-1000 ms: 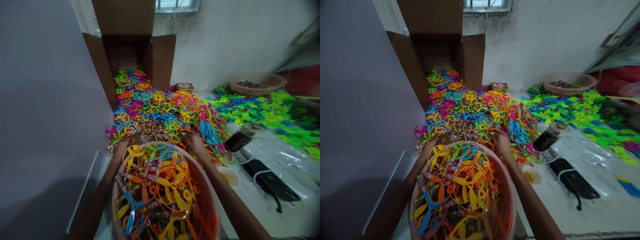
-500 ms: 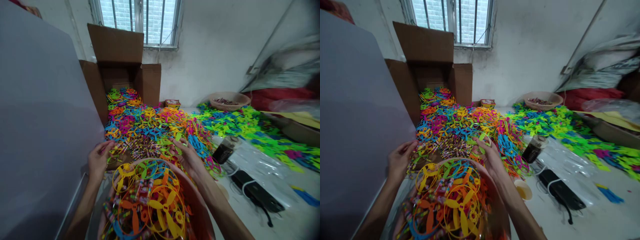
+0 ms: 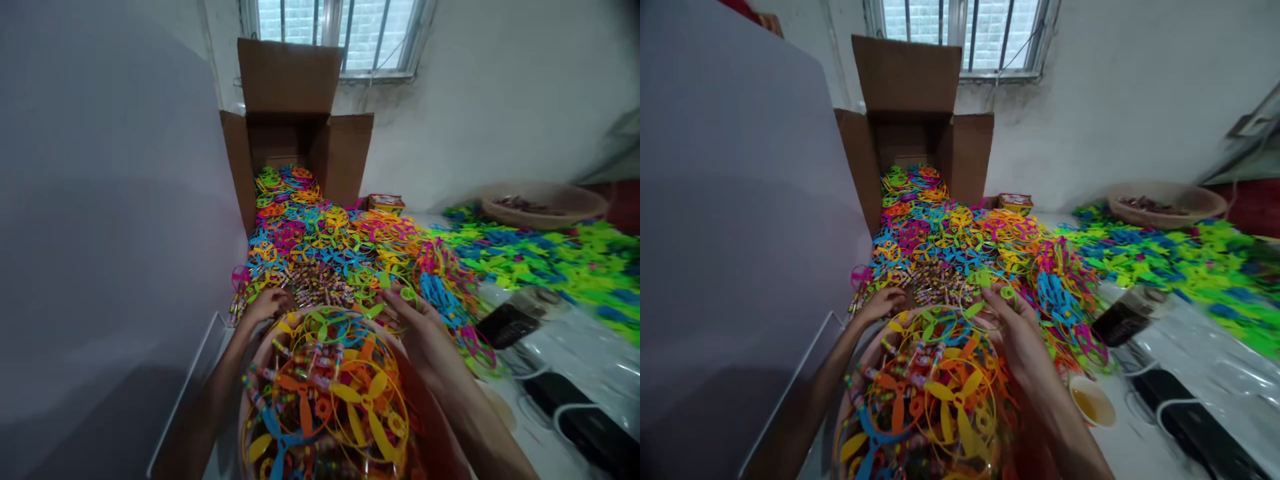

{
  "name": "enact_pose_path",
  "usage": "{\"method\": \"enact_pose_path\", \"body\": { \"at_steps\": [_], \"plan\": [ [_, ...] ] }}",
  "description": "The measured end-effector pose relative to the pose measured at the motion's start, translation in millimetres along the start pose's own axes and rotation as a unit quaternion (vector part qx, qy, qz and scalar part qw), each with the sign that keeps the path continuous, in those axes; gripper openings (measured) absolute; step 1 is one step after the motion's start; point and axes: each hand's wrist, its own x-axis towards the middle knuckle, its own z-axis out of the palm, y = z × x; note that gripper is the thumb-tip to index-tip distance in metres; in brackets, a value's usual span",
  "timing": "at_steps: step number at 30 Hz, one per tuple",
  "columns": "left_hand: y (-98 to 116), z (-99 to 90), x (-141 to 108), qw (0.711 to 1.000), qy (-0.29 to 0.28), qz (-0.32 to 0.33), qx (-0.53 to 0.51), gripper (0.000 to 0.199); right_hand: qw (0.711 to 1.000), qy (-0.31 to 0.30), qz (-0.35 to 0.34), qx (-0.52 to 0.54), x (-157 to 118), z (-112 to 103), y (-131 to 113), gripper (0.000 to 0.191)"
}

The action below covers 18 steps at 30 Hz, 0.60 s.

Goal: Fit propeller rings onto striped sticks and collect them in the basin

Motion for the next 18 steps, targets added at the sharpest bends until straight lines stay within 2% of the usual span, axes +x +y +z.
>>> {"method": "enact_pose_path", "body": {
  "at_steps": [2,6,10,13,16,18],
  "plan": [
    [-3.0,4.9,-1.1,0.999,-0.033,-0.02,0.015,0.02,1.0,0.01,0.001,-0.004,-1.0,-4.1,1.1,0.036],
    [-13.2,3.1,-24.8,0.998,-0.012,-0.036,0.049,0.029,1.0,0.017,0.021,-0.015,-6.5,-12.0,2.6,0.036],
    [-28.2,-11.2,-64.9,0.995,-0.015,-0.052,0.089,0.021,0.999,0.028,0.012,-0.028,-13.6,-19.7,3.1,0.031],
    [-37.4,-15.2,-87.9,0.99,-0.017,-0.072,0.118,0.023,0.998,0.041,0.023,-0.032,-17.9,-24.2,4.7,0.028],
    [-42.3,-14.9,-98.1,0.986,-0.001,-0.093,0.14,0.022,0.998,0.042,0.03,-0.023,-24.0,-29.5,3.5,0.029],
    [-43.5,-15.4,-98.5,0.984,0.002,-0.099,0.147,0.018,0.997,0.076,0.022,-0.012,-29.5,-35.5,0.9,0.031]
  ]
}}
